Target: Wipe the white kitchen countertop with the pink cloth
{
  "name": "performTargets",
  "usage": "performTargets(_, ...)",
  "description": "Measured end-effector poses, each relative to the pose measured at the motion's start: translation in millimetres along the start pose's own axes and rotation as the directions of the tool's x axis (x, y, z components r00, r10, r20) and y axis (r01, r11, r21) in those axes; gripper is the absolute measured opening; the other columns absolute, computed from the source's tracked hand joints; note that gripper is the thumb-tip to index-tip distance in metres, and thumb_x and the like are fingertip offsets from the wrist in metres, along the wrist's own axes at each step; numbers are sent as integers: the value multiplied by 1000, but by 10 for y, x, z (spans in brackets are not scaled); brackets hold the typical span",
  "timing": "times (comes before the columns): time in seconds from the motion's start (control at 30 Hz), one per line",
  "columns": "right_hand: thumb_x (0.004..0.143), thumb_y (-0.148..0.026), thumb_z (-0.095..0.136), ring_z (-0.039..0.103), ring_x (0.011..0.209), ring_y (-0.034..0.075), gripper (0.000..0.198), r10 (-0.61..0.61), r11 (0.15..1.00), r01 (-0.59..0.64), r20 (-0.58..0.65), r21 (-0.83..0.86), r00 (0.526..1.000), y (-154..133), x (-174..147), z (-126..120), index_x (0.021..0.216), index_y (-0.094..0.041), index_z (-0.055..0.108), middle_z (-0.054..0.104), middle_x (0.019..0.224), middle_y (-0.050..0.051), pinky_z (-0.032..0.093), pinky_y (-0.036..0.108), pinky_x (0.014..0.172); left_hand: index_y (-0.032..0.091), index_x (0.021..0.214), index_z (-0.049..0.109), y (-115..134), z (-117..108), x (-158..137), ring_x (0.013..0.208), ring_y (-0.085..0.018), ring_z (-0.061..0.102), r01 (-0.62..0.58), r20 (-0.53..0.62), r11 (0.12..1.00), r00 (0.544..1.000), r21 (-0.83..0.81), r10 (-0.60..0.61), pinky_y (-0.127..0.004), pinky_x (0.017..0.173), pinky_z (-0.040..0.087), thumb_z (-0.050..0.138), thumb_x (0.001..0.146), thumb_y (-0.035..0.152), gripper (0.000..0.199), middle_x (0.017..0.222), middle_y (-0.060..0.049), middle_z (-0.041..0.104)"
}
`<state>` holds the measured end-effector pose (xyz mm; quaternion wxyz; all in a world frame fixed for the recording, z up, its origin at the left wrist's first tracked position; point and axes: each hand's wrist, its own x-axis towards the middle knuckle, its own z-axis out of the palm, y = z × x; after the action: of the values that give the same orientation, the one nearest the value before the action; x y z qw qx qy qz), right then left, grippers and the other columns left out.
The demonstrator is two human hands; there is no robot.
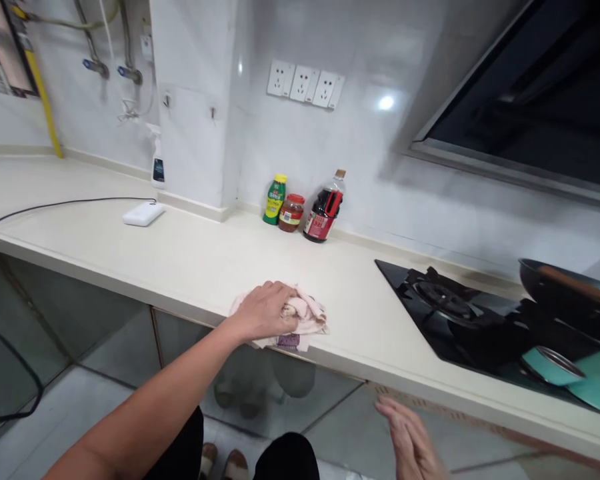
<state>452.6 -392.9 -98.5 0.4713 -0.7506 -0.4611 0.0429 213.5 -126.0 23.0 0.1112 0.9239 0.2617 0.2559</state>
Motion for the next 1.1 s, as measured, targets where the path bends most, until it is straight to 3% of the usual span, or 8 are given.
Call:
performTargets(0.07, 98, -51, 51, 60, 121, 29, 28, -218, 973, 218, -7, 77, 976, -683, 217, 232, 105, -35, 73, 66, 128, 5, 52, 43, 97, 24, 123, 63, -55, -55, 3, 116, -29, 59, -36, 52, 997, 998, -73, 40, -42, 100, 48, 65, 82, 37, 43, 123, -8, 66)
performTargets(0.17, 101, -46, 48, 54, 128, 27, 29, -499, 864, 489, 80, 119, 863, -1454, 557, 606, 123, -37, 65, 62, 132, 4, 43, 47, 108, 24, 125, 66, -197, -201, -23, 126, -26, 57, -135, 101, 961, 981, -240, 163, -39, 108, 45, 64, 86, 33, 40, 133, -8, 63)
performTargets(0.3, 101, -57, 37, 45, 135, 36, 55, -358, 899, 412, 295, -147, 886, -1786, 993, 1026, 148, -30, 44, 52, 146, 13, 35, 62, 109, 23, 115, 70, -563, -458, -150, 128, -23, 57, -78, -36, 958, 997, -275, 71, -34, 107, 46, 58, 92, 33, 27, 139, -10, 57)
performTargets(0.43, 96, -68, 38, 47, 129, 46, 74, -169, 844, 338, 391, -417, 905, -1954, 1138, 1406, 151, -19, 41, 52, 142, 22, 31, 70, 105, 21, 114, 69, -1078, -631, -308, 121, -26, 61, 207, -230, 978, 952, -2, -202, -44, 106, 46, 56, 92, 31, 28, 127, -11, 65)
performTargets(0.53, 91, -77, 41, 35, 139, 47, 85, -251, 840, 422, 445, -340, 859, -2290, 1035, 1781, 149, -15, 44, 44, 150, 24, 19, 71, 113, 23, 109, 71, -1346, -666, -367, 118, -29, 60, 381, -180, 921, 915, 85, -361, -49, 103, 45, 52, 95, 40, 30, 121, -8, 69)
performTargets(0.7, 78, -78, 62, 29, 143, 43, 100, -418, 832, 541, 498, -128, 760, -2732, 904, 2305, 149, -10, 41, 37, 155, 23, 16, 63, 119, 25, 112, 70, -1470, -706, -369, 119, -23, 60, 412, -102, 909, 903, -66, -417, -40, 104, 44, 35, 101, 43, 41, 123, -5, 70)
performTargets(0.93, 75, -45, 72, 45, 127, 33, 55, -540, 761, 645, 482, -70, 690, -2350, 1016, 1983, 121, -20, 56, 53, 138, 12, 36, 50, 108, 25, 130, 62, -1548, -610, -463, 135, -27, 49, 164, 42, 955, 983, 247, -180, -44, 112, 37, 35, 103, 40, 42, 139, -8, 63)
performTargets(1.1, 73, -39, 68, 42, 133, 30, 60, -492, 798, 588, 421, -132, 762, -1535, 1090, 1219, 129, -23, 54, 50, 143, 10, 35, 49, 111, 25, 137, 58, -1503, -546, -505, 137, -31, 48, 219, -3, 939, 974, 266, -226, -50, 110, 39, 35, 102, 56, 52, 145, -12, 56)
